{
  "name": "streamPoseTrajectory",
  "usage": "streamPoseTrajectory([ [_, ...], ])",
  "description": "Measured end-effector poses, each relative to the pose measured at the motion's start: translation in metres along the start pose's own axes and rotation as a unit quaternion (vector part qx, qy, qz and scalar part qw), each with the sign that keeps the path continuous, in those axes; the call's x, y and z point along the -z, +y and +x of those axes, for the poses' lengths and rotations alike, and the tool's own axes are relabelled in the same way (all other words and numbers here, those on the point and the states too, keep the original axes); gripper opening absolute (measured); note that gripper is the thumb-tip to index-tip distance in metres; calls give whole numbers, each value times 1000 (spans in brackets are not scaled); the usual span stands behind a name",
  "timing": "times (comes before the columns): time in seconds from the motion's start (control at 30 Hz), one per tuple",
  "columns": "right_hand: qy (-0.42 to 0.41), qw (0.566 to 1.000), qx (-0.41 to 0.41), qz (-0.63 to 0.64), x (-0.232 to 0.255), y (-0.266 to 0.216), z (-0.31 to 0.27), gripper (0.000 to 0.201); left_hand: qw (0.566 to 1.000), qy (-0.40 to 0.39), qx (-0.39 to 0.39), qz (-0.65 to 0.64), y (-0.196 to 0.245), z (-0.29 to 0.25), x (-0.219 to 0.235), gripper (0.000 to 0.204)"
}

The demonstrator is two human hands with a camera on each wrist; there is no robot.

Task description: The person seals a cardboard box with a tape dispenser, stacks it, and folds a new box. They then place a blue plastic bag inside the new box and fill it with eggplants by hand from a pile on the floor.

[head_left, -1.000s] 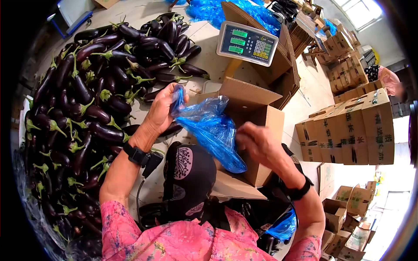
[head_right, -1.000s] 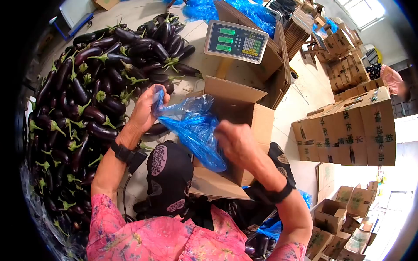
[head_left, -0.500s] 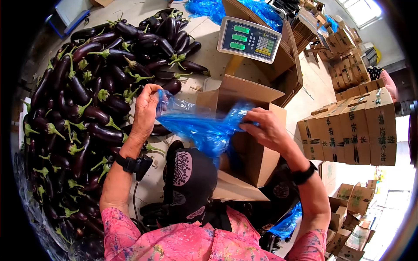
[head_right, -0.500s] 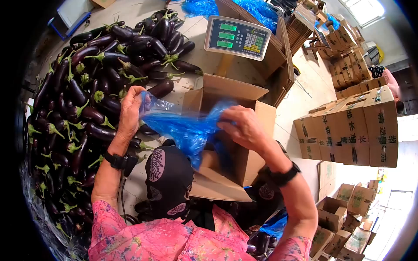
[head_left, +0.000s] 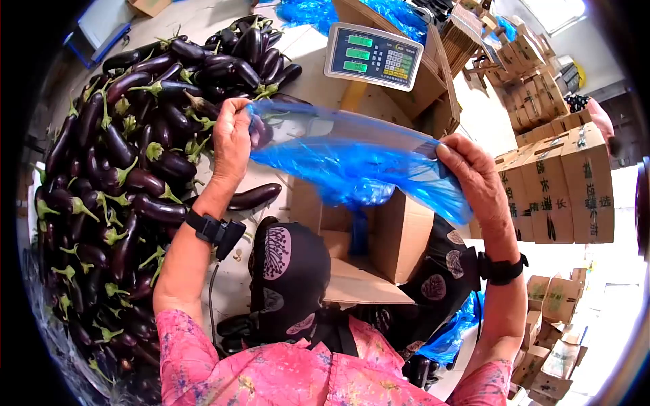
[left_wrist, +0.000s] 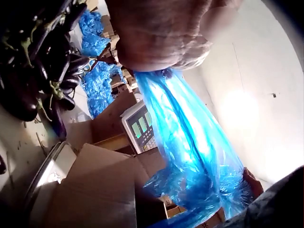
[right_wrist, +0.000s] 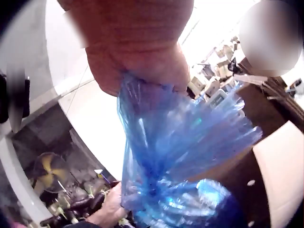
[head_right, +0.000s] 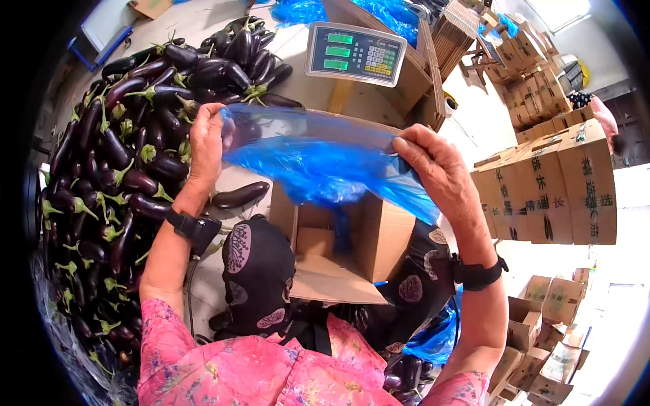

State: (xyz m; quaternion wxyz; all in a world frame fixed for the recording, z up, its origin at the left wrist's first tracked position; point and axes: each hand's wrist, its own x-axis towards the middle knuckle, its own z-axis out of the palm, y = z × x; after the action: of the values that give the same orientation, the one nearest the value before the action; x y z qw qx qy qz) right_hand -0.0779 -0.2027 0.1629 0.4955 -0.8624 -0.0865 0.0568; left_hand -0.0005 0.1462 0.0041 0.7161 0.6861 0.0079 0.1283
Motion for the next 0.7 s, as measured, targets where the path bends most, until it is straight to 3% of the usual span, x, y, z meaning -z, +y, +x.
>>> streamPoseTrajectory([
  [0.13, -47, 998, -6, -37, 12, -27, -11, 22, 994, -29, -59, 92, 17, 1, 0, 12],
  [0.17, -54, 991, 104, -69, 9, -26, -15, 18, 990, -45, -68, 113, 19, -6, 3, 11],
  [0.23, -71, 988, 114, -82, 9, -22, -31, 15, 984, -69, -73, 149, 16, -22, 10, 11],
  [0.27, -94, 987, 92, -97, 9, -20, -44, 14, 978, -65, -130, 150, 11, -28, 11, 12],
  [0.33, -148, 980, 49, -122, 5, -16, -67, 13, 976, -152, -28, 151, 13, -61, 25, 13],
  [0.4, -179, 969, -11, -168, -9, -7, -85, 6, 975, -141, -28, 169, 5, -72, 29, 14],
  [0.47, -170, 968, -23, -181, -7, 3, -87, 4, 982, -114, -17, 149, -6, -74, 30, 15],
  [0.57, -33, 995, 11, -89, -3, 18, -81, 8, 988, -115, -7, 99, -2, -68, 24, 15],
  [0.7, 47, 987, -109, 111, -1, 4, -76, 24, 989, -119, -24, 89, 10, -66, 12, 16],
])
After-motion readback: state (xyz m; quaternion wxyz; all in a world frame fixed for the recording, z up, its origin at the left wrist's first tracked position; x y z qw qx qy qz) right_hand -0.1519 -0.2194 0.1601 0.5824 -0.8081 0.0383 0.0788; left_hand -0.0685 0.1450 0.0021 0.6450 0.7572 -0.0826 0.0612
